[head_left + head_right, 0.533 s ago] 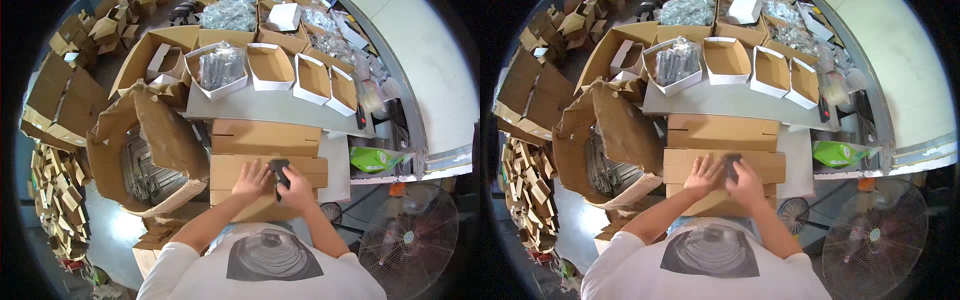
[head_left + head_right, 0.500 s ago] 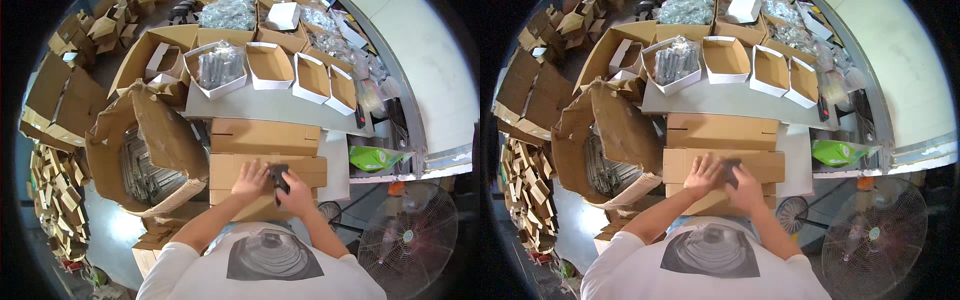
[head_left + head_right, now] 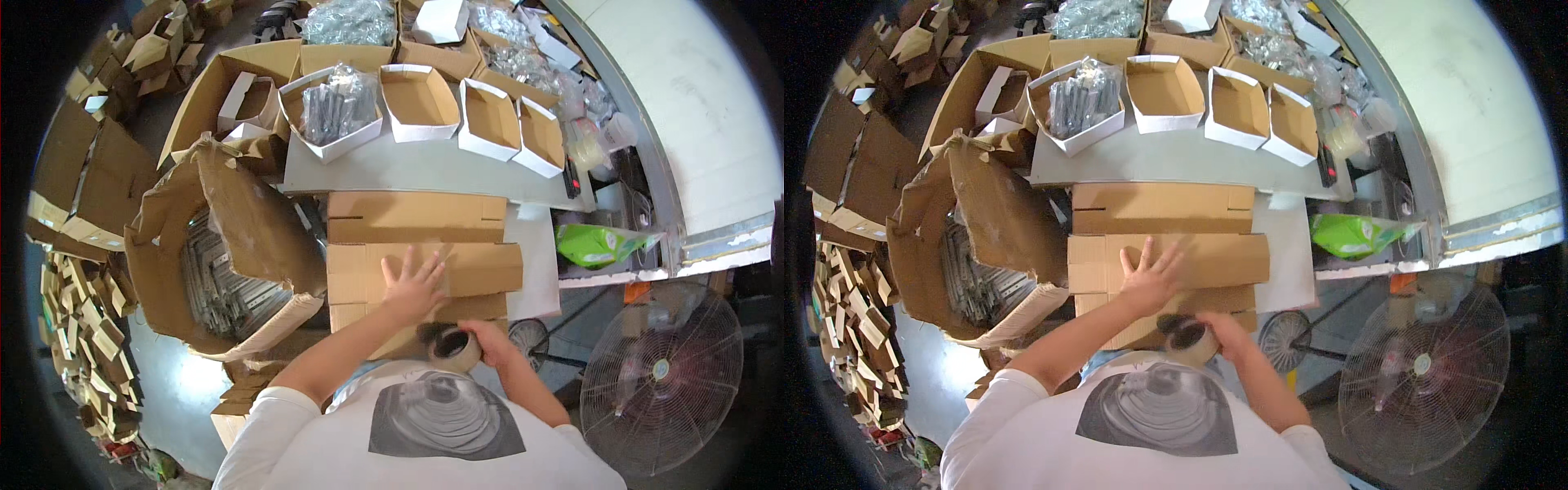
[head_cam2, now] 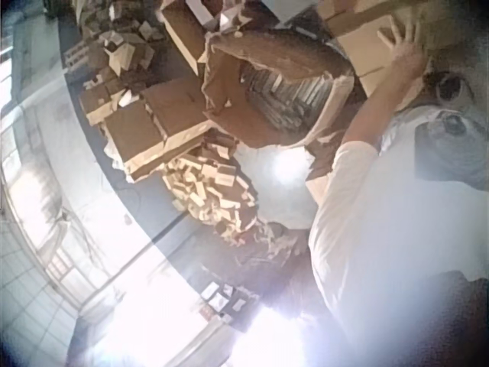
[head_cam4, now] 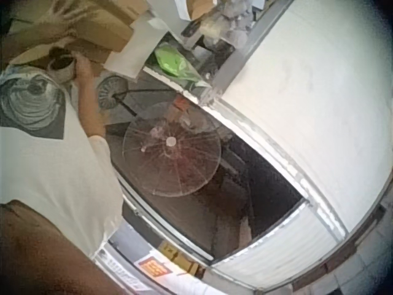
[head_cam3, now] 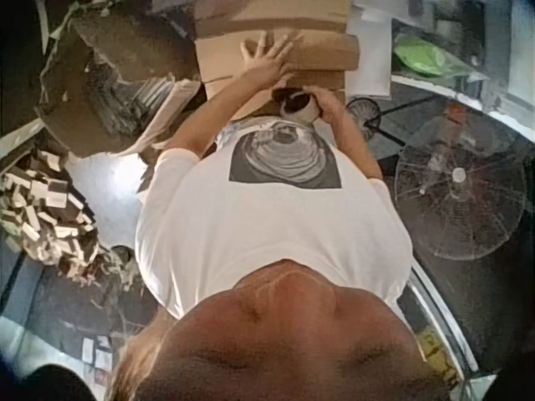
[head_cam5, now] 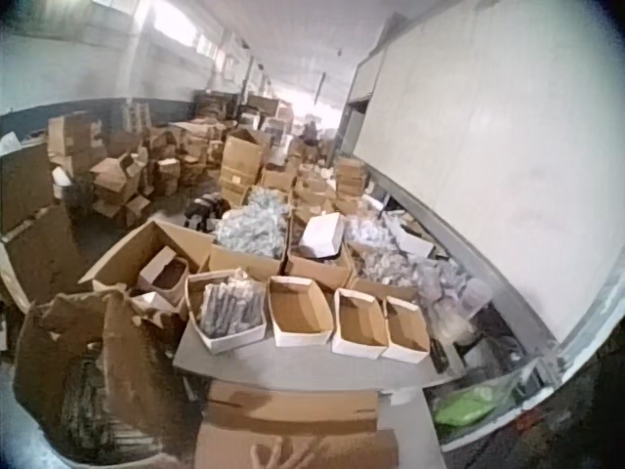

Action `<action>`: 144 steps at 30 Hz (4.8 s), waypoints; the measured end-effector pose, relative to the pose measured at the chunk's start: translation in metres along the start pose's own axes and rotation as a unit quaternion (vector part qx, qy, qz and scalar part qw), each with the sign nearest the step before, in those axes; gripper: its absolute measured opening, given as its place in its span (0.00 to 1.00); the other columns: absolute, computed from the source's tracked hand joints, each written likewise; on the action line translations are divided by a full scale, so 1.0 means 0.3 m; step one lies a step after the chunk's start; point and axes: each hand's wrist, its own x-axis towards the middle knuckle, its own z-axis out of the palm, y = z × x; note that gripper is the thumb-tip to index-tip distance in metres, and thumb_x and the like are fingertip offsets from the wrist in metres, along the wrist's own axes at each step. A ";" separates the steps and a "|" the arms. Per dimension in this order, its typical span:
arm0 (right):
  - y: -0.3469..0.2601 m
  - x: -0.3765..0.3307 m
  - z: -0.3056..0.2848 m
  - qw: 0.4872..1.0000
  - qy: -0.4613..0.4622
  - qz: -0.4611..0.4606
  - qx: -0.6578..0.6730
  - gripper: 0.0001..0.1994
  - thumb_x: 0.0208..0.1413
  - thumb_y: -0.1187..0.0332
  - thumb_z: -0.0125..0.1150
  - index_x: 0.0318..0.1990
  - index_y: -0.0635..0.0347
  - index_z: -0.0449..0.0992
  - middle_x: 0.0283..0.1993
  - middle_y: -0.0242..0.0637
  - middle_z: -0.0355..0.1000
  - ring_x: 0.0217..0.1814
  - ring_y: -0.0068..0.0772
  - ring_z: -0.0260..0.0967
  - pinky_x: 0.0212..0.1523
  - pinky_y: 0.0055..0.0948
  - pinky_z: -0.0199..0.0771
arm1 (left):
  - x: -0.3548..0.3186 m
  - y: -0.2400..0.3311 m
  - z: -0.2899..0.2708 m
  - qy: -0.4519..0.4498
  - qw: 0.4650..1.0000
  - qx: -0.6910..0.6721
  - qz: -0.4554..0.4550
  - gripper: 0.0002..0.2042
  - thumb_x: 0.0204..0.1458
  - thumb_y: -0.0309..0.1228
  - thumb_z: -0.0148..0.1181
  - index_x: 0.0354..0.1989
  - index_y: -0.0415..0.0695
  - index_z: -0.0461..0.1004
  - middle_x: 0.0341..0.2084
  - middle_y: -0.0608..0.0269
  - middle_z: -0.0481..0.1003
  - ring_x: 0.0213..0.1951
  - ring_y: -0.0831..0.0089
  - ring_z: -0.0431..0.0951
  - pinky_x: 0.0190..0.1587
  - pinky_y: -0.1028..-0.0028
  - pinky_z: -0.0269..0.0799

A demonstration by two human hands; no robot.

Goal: Packing metal hardware components into individual boxes and sealing them with tape.

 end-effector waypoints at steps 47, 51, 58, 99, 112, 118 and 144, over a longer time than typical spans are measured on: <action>-0.446 0.577 0.633 0.626 -0.322 -0.357 -0.614 0.29 0.55 0.43 0.45 0.29 0.65 0.74 0.35 0.57 0.71 0.42 0.56 0.67 0.44 0.43 0.65 | -0.090 -0.056 0.053 0.226 0.729 -0.329 -0.556 0.20 0.56 0.46 0.44 0.43 0.42 0.73 0.41 0.47 0.74 0.44 0.53 0.74 0.47 0.59 0.68; -0.423 0.633 0.660 0.626 -0.269 -0.377 -0.627 0.30 0.56 0.42 0.43 0.35 0.66 0.74 0.34 0.51 0.72 0.40 0.49 0.69 0.43 0.39 0.66 | -0.092 -0.098 0.032 0.101 0.745 -0.380 -0.538 0.22 0.57 0.48 0.38 0.44 0.47 0.74 0.40 0.47 0.75 0.45 0.52 0.74 0.48 0.58 0.68; -0.430 0.678 0.713 0.688 -0.288 -0.219 -0.629 0.34 0.54 0.38 0.44 0.40 0.67 0.74 0.41 0.51 0.72 0.47 0.40 0.69 0.49 0.34 0.65 | -0.084 -0.063 0.025 0.110 0.720 -0.342 -0.594 0.21 0.55 0.51 0.42 0.42 0.49 0.76 0.54 0.49 0.65 0.59 0.53 0.60 0.58 0.57 0.56; -0.586 0.205 0.143 0.595 -0.335 -0.467 -0.562 0.32 0.36 0.70 0.66 0.55 0.59 0.66 0.49 0.45 0.69 0.49 0.43 0.69 0.50 0.35 0.68 | -0.183 -0.222 0.092 0.325 0.459 -0.703 -0.435 0.16 0.59 0.40 0.49 0.43 0.39 0.70 0.34 0.61 0.73 0.34 0.72 0.76 0.34 0.71 0.74; -0.583 0.190 0.206 0.564 -0.305 -0.430 -0.636 0.33 0.34 0.67 0.62 0.56 0.58 0.66 0.41 0.50 0.70 0.42 0.48 0.69 0.45 0.37 0.68 | -0.109 -0.243 0.242 0.314 0.695 -0.254 -0.594 0.16 0.46 0.36 0.62 0.36 0.38 0.70 0.33 0.47 0.75 0.33 0.54 0.78 0.35 0.62 0.72; -0.606 0.190 0.226 0.563 -0.272 -0.386 -0.678 0.32 0.36 0.62 0.61 0.57 0.48 0.67 0.38 0.49 0.69 0.41 0.51 0.69 0.44 0.41 0.70 | -0.082 -0.162 0.095 0.303 0.735 -0.306 -0.524 0.17 0.47 0.42 0.61 0.38 0.40 0.75 0.28 0.47 0.76 0.34 0.51 0.76 0.37 0.62 0.70; 0.128 0.298 -0.439 0.919 0.120 -0.376 0.005 0.48 0.40 0.67 0.69 0.66 0.59 0.41 0.63 0.50 0.49 0.65 0.42 0.50 0.64 0.36 0.51 | 0.449 0.211 0.102 -0.229 0.739 -0.557 -0.302 0.19 0.55 0.39 0.54 0.50 0.38 0.69 0.47 0.62 0.70 0.48 0.75 0.67 0.51 0.74 0.62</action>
